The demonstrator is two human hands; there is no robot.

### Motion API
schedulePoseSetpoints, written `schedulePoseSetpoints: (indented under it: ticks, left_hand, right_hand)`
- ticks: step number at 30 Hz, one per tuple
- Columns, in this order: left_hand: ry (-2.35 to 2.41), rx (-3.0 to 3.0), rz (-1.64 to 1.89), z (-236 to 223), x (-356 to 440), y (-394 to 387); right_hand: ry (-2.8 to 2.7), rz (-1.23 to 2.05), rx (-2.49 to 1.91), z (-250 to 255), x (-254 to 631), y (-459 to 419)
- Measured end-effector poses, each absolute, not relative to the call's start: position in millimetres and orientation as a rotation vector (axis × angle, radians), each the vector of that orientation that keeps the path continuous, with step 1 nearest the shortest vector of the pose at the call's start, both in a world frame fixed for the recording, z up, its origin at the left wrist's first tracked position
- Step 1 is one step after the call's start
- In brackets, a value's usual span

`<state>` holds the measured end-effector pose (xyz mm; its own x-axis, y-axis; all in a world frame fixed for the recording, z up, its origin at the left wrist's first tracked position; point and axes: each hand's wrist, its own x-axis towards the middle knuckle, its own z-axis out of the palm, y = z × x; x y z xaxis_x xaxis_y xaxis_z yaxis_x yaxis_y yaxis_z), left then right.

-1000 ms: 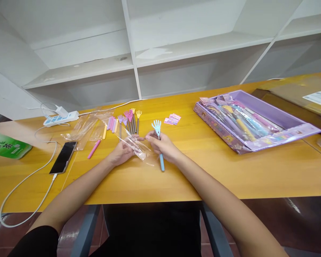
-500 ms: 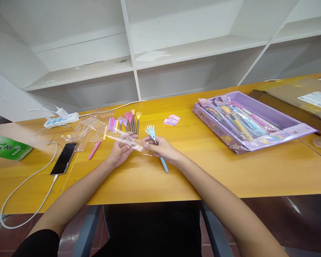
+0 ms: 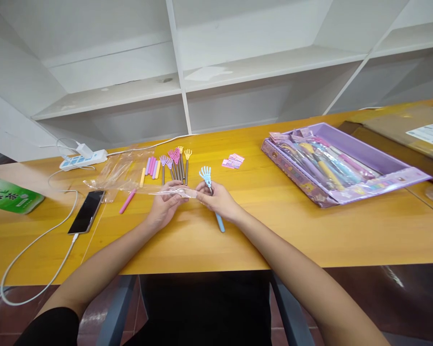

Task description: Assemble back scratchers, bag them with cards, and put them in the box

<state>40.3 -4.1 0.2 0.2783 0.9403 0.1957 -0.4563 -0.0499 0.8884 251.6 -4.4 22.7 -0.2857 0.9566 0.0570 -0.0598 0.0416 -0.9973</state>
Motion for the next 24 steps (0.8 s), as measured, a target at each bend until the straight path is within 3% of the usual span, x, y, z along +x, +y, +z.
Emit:
schedulePoseSetpoints:
  ticks: [5,13,24]
  left_hand:
    - [0.567,1.050,1.252,0.5,43.8,-7.6]
    - [0.586,1.028,1.380,10.6,22.1,14.8]
    - [0.568,1.099,1.316,18.8,8.0,19.8]
  right_hand:
    - [-1.460,1.280,-1.022,24.7,251.8,-4.1]
    - [-1.115,1.405,-0.891,31.2,271.7,3.2]
    - [-1.719,0.794,-1.028,37.9,294.0,8.1]
